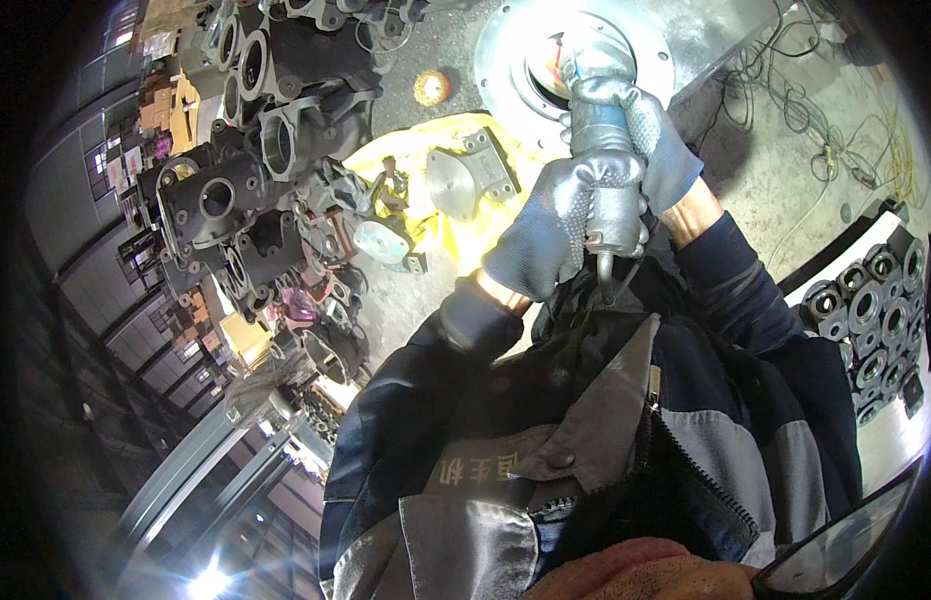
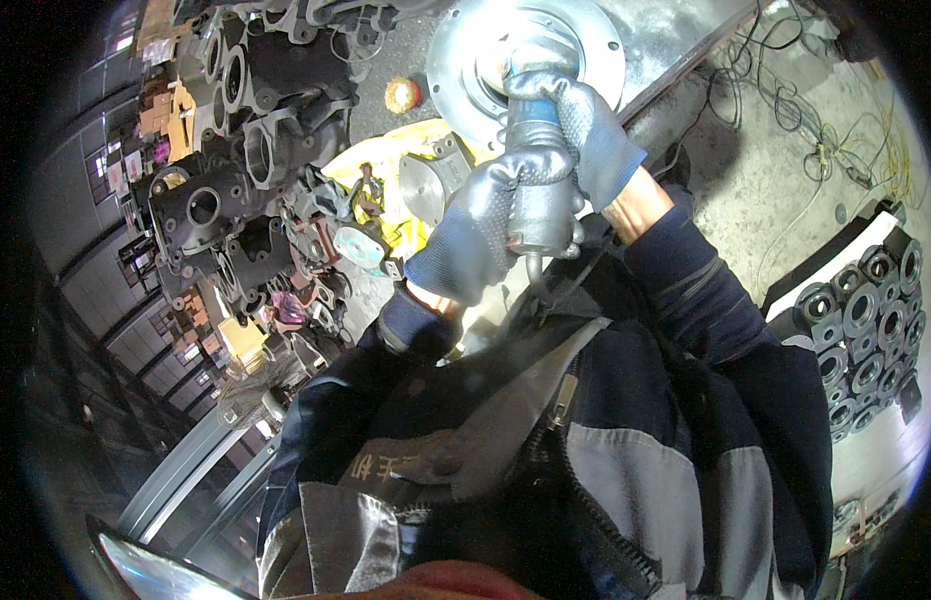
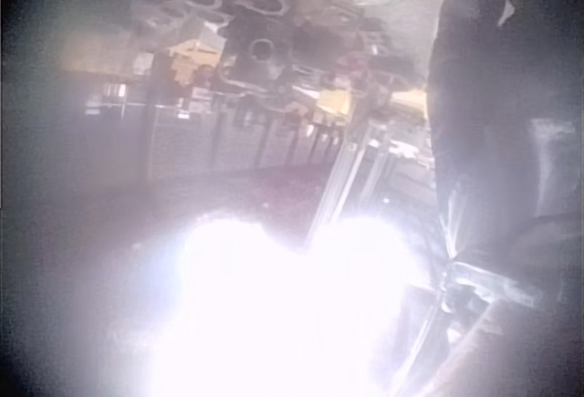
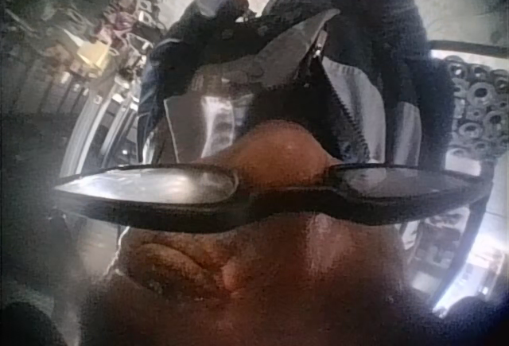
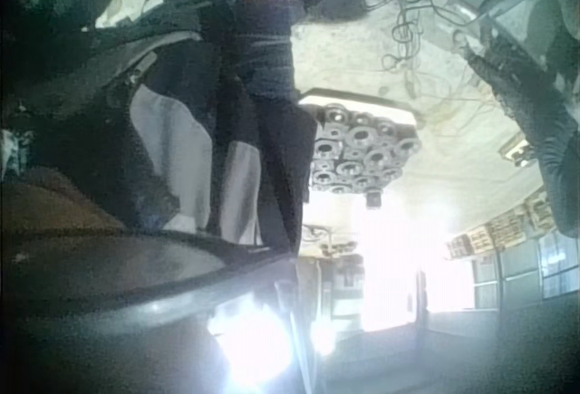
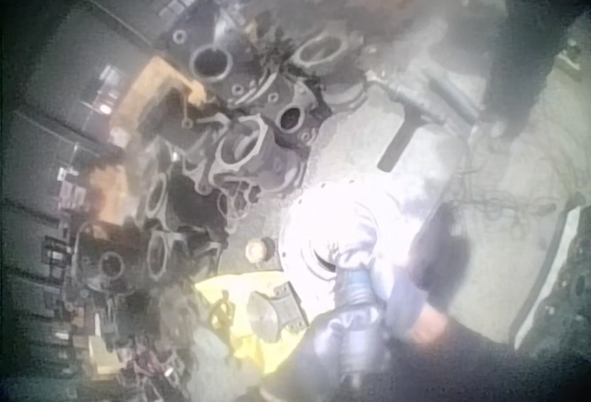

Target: The person uses an angle grinder to smooth the surface of a metal part on a workbench. They hold the part steady with one hand while operating the grinder with the other, moving the tool across the surface repeatedly.

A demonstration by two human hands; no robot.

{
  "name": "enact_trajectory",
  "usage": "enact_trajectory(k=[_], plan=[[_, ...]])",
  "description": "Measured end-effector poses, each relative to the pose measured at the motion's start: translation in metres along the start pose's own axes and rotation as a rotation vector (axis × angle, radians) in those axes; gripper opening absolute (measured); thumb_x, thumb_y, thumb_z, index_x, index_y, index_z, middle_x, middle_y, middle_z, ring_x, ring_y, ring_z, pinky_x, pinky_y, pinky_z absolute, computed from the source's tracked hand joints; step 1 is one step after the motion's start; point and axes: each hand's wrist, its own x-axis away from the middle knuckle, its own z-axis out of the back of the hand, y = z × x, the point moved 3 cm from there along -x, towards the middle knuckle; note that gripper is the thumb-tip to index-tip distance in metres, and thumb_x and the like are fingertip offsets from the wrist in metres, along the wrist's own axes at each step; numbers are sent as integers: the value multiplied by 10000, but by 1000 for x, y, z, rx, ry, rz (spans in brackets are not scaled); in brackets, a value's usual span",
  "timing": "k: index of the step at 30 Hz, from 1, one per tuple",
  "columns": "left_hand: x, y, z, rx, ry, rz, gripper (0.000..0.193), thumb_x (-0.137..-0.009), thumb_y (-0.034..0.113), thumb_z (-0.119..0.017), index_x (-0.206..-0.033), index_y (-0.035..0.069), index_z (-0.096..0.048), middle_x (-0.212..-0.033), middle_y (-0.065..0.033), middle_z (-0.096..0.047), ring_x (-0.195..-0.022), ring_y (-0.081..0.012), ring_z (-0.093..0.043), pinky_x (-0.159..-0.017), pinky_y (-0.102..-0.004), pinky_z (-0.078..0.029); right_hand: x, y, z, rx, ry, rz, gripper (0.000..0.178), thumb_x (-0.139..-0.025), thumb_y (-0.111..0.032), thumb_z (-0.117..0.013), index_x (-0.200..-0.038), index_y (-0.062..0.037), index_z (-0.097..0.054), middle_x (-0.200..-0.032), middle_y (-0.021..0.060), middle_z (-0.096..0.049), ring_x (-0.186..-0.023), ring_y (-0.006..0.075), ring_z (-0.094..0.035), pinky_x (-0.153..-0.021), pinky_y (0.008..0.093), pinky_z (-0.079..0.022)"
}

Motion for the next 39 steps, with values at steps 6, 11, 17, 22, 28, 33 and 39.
enact_trajectory(k=[6,11,17,22,28,33,39], plan=[[18,-4,-6,-323,80,-2,481,-1029,383,-613,-1250,-44,-634,-1013,-158,-716,-826,-257,-752,-747,-365,-650,22,9,-5,-86,-29,25,379,-993,-207,-589,-1283,34,-551,-1061,146,-704,-909,226,-732,-819,352,-639],[23,-13,-27,-381,87,-258,383,-899,313,-716,-1070,-26,-676,-916,-112,-692,-770,-202,-701,-658,-330,-582,44,0,-11,62,-7,7,366,-997,-183,-615,-1285,34,-553,-1060,134,-700,-926,213,-720,-809,338,-632],[27,-14,-29,-852,8,-554,599,-1015,543,-603,-1176,-28,-687,-1065,-141,-722,-1012,-252,-702,-904,-379,-547,39,-6,-8,105,73,-37,297,-979,-161,-662,-1192,47,-662,-1024,123,-710,-880,195,-725,-763,312,-624],[26,-5,19,-605,319,42,537,-1030,512,-611,-1207,12,-691,-996,-103,-697,-917,-205,-679,-833,-367,-557,47,-14,6,155,-1,-16,266,-1012,-157,-607,-1184,32,-680,-979,115,-721,-821,177,-721,-741,300,-618],[-18,64,92,-739,743,-663,359,-1048,271,-562,-1246,-18,-644,-1043,-98,-711,-822,-176,-665,-727,-304,-555,40,-23,16,365,-82,0,285,-1037,-179,-561,-1174,42,-680,-1001,102,-728,-824,154,-715,-739,277,-597],[-56,43,126,-223,730,-600,276,-1036,258,-620,-1186,37,-690,-976,-79,-712,-759,-177,-663,-684,-323,-597,30,-32,26,270,-64,-150,299,-1030,-207,-578,-1166,33,-691,-995,82,-729,-823,145,-713,-728,276,-597],[-55,20,128,-138,811,-560,183,-1033,236,-648,-1055,61,-700,-810,-39,-676,-693,-155,-629,-674,-304,-577,22,-36,21,180,-49,-305,306,-979,-216,-673,-1161,27,-705,-951,73,-722,-784,150,-705,-686,275,-597]])
